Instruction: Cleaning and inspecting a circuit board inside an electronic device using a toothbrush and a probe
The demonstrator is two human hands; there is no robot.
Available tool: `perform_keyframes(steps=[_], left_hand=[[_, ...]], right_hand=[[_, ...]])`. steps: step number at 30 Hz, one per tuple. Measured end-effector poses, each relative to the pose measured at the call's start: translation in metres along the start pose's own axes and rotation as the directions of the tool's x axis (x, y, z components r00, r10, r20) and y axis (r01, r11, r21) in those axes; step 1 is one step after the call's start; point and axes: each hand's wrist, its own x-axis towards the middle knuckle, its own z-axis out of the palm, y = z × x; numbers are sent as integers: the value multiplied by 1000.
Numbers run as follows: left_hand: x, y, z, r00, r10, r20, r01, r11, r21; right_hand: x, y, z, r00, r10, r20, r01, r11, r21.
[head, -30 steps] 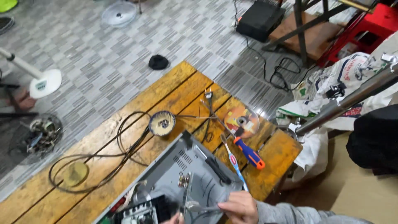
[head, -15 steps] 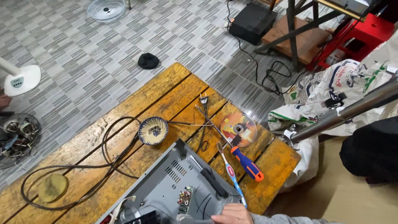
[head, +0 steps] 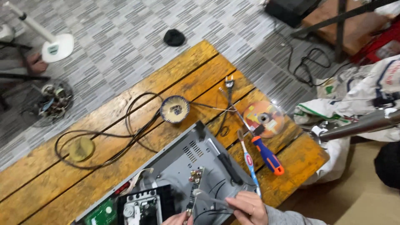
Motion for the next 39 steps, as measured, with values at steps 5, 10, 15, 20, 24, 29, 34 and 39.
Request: perform_keyframes(steps=[5,10,15,20,24,29,34,39], left_hand=[[1,24,-12,963,95,-253,-103,994,-20],[46,119,-88,876,170,-451,-240,965,-103],[65,160,-120,844,154,-513,-296,932,-207],[66,162,-128,833,187,-520,-358,899,-251],[74,157,-132,828,245,-504,-430,855,-292],[69,150,-129,861,219,-458,-384,871,-306],[65,149,-132,890,157,-429,-330,870,-367],[54,143,-123,855,59,-516,-264,904,-335]], right_hand=[[-1,0,2,1000,6,19,-6,1000,-10],[11,-15,2,993,86,76,-88,996,25],[1,-7,3,993,37,113,-30,997,-70],[-29,5,7,994,108,26,-104,987,-126],[-38,26,18,994,25,-104,-48,973,-225],[-55,20,11,949,299,-99,-311,942,-128],[-40,-14,8,899,385,-209,-418,897,-144],[-38,-20,-20,793,571,210,-481,799,-360]])
